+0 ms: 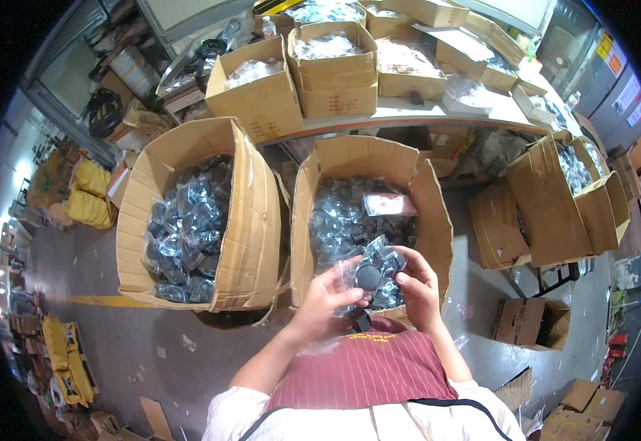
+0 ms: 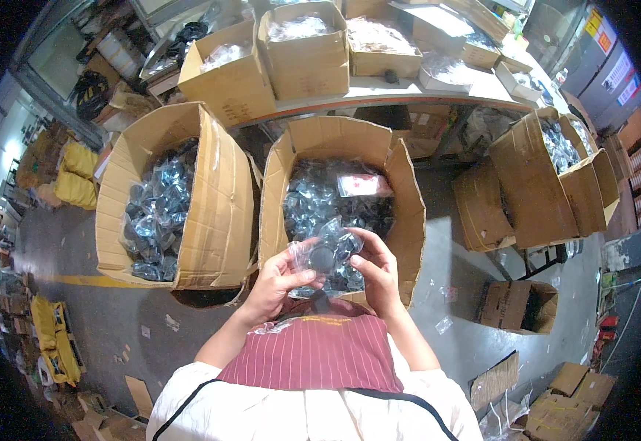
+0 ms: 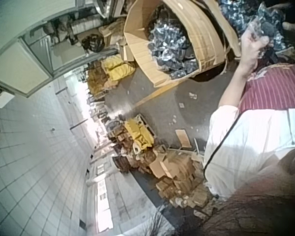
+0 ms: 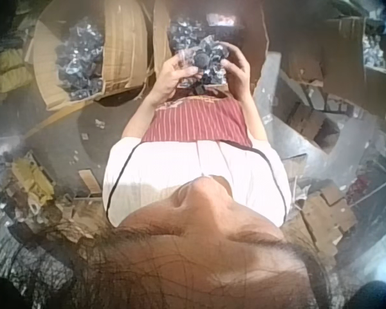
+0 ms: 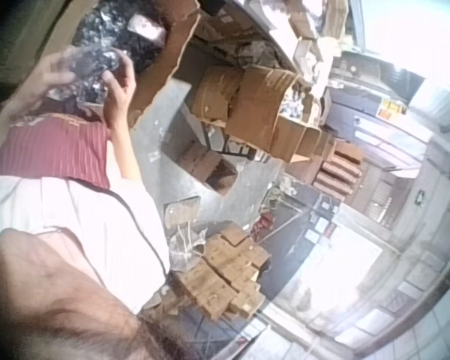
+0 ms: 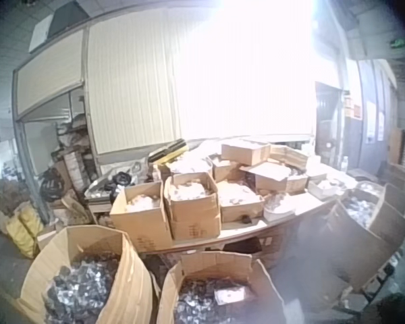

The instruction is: The person sorts and packs small plastic parts from a large cardboard box into individual plastic bags by hand.

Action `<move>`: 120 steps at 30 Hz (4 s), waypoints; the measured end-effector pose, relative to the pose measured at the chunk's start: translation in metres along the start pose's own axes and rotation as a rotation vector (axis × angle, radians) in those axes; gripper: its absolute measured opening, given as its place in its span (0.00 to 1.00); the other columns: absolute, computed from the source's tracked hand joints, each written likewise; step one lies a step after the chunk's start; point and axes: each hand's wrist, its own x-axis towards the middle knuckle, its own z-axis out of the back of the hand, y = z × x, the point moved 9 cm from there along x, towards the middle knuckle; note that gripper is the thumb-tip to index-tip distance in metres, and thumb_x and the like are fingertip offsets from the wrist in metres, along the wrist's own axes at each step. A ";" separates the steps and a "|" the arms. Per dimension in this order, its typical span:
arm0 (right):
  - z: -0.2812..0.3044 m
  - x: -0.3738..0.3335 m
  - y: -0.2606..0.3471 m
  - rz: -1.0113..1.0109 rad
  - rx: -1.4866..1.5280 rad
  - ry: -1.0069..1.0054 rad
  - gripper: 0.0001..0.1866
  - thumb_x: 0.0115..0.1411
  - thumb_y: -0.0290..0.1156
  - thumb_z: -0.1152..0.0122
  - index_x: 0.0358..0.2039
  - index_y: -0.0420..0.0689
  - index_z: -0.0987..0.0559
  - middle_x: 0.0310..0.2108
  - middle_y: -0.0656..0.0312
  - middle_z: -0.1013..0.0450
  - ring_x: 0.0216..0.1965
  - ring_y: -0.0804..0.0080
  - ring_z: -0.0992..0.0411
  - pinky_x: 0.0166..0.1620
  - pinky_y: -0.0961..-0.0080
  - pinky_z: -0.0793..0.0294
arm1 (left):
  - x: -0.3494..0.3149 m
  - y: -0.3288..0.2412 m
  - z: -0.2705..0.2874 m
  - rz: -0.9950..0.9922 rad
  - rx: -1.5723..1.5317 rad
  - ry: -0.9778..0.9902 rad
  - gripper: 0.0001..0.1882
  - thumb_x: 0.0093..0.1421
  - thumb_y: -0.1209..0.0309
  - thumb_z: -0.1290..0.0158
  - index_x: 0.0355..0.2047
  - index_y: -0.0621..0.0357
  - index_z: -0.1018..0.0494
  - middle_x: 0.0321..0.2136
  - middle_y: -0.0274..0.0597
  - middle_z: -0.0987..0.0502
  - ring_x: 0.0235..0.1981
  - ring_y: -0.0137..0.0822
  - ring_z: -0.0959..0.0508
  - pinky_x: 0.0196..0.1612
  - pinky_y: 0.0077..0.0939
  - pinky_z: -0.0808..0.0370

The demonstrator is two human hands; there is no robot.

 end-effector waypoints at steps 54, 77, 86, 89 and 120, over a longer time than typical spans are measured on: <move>0.042 0.106 -0.433 -0.715 -1.858 0.935 0.42 0.60 0.35 0.40 0.73 0.68 0.45 0.77 0.60 0.71 0.74 0.36 0.60 0.58 0.18 0.42 | -0.118 -0.143 0.129 -0.487 1.200 -0.788 0.24 0.61 0.76 0.43 0.57 0.67 0.31 0.49 0.56 0.24 0.50 0.48 0.20 0.53 0.35 0.23; 0.008 0.072 -0.179 -0.629 -0.322 0.096 0.31 0.47 0.22 0.27 0.54 0.38 0.25 0.43 0.61 0.25 0.45 0.70 0.26 0.51 0.71 0.26 | -0.126 -0.154 0.121 -0.637 1.173 -0.646 0.18 0.60 0.78 0.45 0.52 0.67 0.26 0.53 0.57 0.25 0.56 0.55 0.24 0.58 0.40 0.27; -0.072 0.027 -0.059 -0.449 -0.122 0.162 0.34 0.49 0.26 0.25 0.57 0.40 0.26 0.49 0.65 0.26 0.51 0.74 0.29 0.56 0.75 0.31 | -0.114 -0.153 0.059 -0.874 1.143 -0.449 0.11 0.56 0.80 0.44 0.40 0.63 0.20 0.46 0.50 0.21 0.56 0.52 0.25 0.59 0.44 0.29; -0.076 0.019 -0.052 -0.429 -0.109 0.217 0.35 0.47 0.26 0.24 0.57 0.39 0.26 0.56 0.64 0.31 0.55 0.72 0.31 0.59 0.74 0.34 | -0.086 -0.128 0.065 -0.694 0.897 -0.354 0.24 0.59 0.78 0.42 0.57 0.64 0.29 0.52 0.52 0.23 0.56 0.48 0.24 0.59 0.37 0.28; -0.119 0.015 0.007 -0.136 -0.091 0.321 0.64 0.37 0.18 0.24 0.73 0.44 0.50 0.71 0.47 0.45 0.70 0.59 0.44 0.70 0.66 0.46 | -0.063 -0.135 0.092 -0.514 -0.500 -0.082 0.24 0.72 0.62 0.54 0.62 0.66 0.38 0.64 0.54 0.34 0.63 0.48 0.30 0.62 0.41 0.27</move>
